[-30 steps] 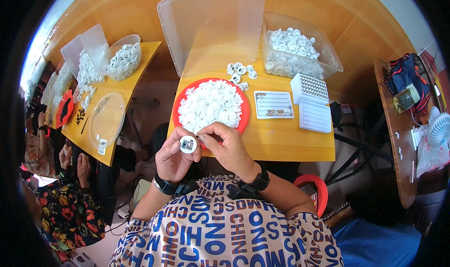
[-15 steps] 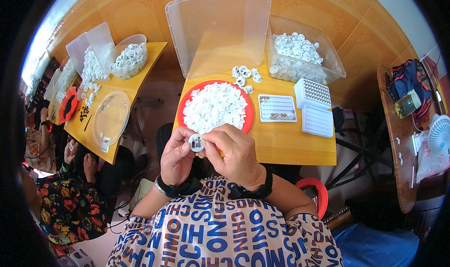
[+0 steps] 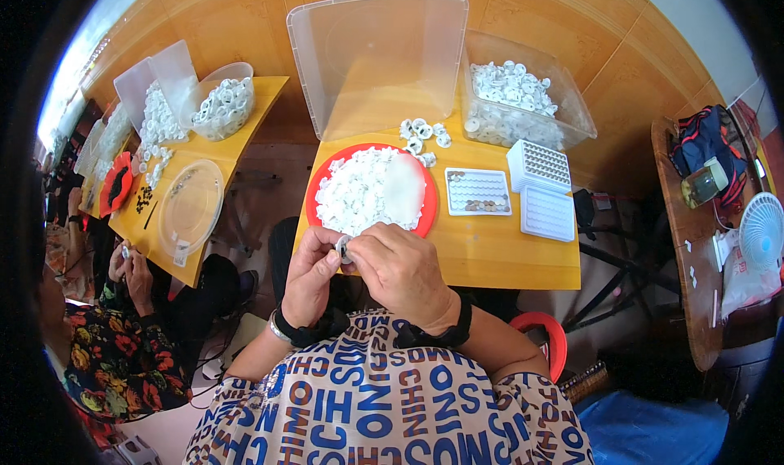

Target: Manually assembling small white plastic components by joining two separate parts together.

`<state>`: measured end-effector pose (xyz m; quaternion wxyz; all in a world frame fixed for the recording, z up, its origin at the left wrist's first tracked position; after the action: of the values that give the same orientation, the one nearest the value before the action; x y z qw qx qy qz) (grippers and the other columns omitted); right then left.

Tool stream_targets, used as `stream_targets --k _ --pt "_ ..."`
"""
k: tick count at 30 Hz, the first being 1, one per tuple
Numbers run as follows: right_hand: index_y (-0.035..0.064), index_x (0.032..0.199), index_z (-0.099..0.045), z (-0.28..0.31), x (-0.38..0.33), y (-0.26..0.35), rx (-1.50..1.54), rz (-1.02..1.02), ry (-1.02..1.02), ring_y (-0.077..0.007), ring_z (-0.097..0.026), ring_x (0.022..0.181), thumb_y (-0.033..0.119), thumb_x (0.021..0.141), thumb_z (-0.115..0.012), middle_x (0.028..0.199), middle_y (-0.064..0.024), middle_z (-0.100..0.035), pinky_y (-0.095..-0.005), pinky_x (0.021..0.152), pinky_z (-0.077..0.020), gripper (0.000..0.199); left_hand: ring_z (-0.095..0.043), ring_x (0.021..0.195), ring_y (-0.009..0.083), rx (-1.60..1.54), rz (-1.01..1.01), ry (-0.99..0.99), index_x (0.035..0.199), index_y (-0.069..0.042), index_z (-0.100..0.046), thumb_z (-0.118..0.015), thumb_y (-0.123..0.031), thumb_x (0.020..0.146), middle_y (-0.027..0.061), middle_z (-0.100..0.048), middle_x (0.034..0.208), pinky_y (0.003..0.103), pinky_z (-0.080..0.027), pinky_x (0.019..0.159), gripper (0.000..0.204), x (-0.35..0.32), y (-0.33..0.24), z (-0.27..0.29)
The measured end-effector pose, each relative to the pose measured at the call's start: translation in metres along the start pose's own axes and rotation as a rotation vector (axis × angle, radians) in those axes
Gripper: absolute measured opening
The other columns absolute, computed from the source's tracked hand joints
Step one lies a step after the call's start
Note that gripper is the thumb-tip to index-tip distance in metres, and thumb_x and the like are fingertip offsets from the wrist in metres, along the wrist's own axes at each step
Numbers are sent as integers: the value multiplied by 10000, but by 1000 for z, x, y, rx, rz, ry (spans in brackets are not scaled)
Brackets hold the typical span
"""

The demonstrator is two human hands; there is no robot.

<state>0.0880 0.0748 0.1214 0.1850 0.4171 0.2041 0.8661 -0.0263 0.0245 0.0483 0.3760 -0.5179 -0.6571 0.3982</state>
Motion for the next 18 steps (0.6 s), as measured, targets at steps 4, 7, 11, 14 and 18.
stream_targets --k 4,7,11,14,18 --pt "28 847 -621 -2 -5 -11 135 -104 55 -219 -638 659 6 805 -665 755 -78 -603 -295 572 -497 65 -534 878 90 50 15 80 1089 -23 -489 -505 -179 961 44 -570 980 243 -444 794 203 -2 4 1" --pt "-2 865 -608 -12 -15 -31 551 -427 90 -135 -646 722 -22 825 -669 791 -67 -641 -245 636 -514 75 -549 840 112 17 38 66 1077 -19 -502 -541 -219 945 47 -586 939 253 -433 783 243 -1 5 -2" --pt "-14 917 -578 -22 -25 -45 818 -677 156 -92 -635 775 -14 862 -645 845 -50 -646 -228 676 -528 87 -552 842 113 36 59 57 1084 -19 -495 -515 -227 951 48 -583 945 252 -433 779 248 -2 6 -5" --pt "-24 934 -546 -34 -33 -50 1037 -717 122 -105 -654 745 -3 883 -623 851 -70 -655 -224 658 -532 95 -553 844 115 55 65 58 1091 -20 -492 -496 -227 957 49 -581 950 251 -434 777 247 -3 8 -6" --pt "-30 952 -558 -32 -34 -53 977 -730 102 -91 -634 771 5 884 -623 852 -72 -653 -215 681 -523 100 -555 812 112 140 103 47 1118 -30 -495 -456 -217 973 44 -582 914 243 -439 745 240 -3 8 -7"
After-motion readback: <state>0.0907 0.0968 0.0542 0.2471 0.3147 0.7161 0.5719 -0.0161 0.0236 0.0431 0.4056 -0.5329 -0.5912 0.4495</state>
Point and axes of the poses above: each hand's wrist, its own x-axis towards the middle knuckle, its own z-axis out of the back of the hand, y = z × x, the point moved 7 cm from there along x, towards the middle knuckle
